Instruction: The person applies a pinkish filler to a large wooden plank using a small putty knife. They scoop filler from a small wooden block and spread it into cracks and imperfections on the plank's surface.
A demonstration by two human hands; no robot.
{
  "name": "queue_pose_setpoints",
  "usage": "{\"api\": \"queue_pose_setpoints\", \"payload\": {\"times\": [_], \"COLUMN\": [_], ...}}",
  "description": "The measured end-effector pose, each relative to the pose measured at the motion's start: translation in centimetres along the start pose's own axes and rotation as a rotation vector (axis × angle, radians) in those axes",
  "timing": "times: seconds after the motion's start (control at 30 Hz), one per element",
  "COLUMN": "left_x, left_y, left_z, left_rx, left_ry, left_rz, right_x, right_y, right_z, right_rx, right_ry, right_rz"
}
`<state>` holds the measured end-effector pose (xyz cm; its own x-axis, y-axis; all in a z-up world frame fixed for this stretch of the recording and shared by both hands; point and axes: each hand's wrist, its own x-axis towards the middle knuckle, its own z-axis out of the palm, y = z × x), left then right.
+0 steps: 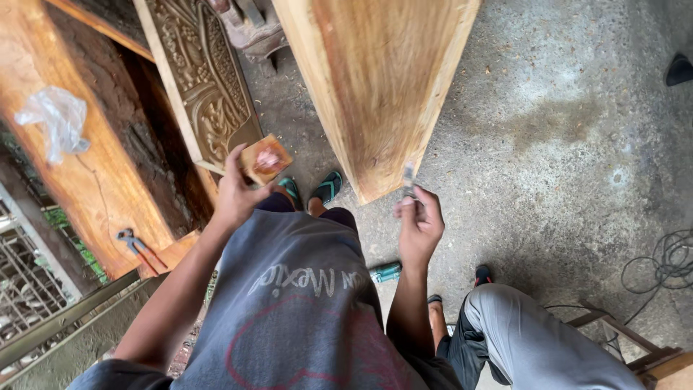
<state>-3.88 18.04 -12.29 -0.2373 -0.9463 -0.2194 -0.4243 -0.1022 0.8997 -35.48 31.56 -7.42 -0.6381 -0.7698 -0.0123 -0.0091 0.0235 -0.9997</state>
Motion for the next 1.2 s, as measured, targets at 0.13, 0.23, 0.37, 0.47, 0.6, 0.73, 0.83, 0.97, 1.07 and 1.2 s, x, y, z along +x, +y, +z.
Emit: {"api": "queue_pose_setpoints", "payload": {"times": [0.13, 0.23, 0.37, 0.47, 0.6, 0.73, 0.83, 0.97, 1.07, 1.2], "left_x": [-2.0, -3.5, -6.1, -8.3, -10.2, -11.4, -11.1, -10.8, -10.8, -11.4], "left_y": [4.5, 6.7, 7.8, 7.6, 7.9, 7.6, 7.2, 6.5, 6.1, 5.8], "left_z": [0.3, -0.2, -1.1, -1.5, -2.0, -1.4, -0.4, 1.8, 4.3, 8.6], "left_rx": [-0.073, -0.163, -0.159, -0.213, -0.183, -0.207, -0.228, -0.225, -0.260, -0.286], "left_ry": [-0.044, -0.081, -0.060, -0.021, 0.004, -0.031, 0.041, 0.121, 0.231, 0.329], "left_rz": [0.176, 0.179, 0.238, 0.237, 0.240, 0.122, 0.155, 0.074, 0.106, -0.070], "right_x": [-2.3, -4.1, -6.0, -8.1, -9.1, -9.5, -7.7, -3.2, 2.5, 10.1], "right_y": [-5.5, -8.7, -11.0, -12.0, -12.3, -12.1, -11.8, -11.8, -11.2, -9.8], "right_z": [2.8, 5.8, 8.0, 7.9, 8.5, 7.6, 6.5, 4.2, 3.0, 2.2], "right_rx": [-0.442, -0.397, -0.510, -0.575, -0.582, -0.510, -0.361, -0.296, -0.210, -0.443], "right_ry": [-0.332, -0.430, -0.466, -0.507, -0.537, -0.636, -0.708, -0.573, -0.546, -0.585], "right_rz": [-0.366, -0.355, -0.409, -0.394, -0.416, -0.314, -0.195, -0.227, -0.213, -0.462]}}
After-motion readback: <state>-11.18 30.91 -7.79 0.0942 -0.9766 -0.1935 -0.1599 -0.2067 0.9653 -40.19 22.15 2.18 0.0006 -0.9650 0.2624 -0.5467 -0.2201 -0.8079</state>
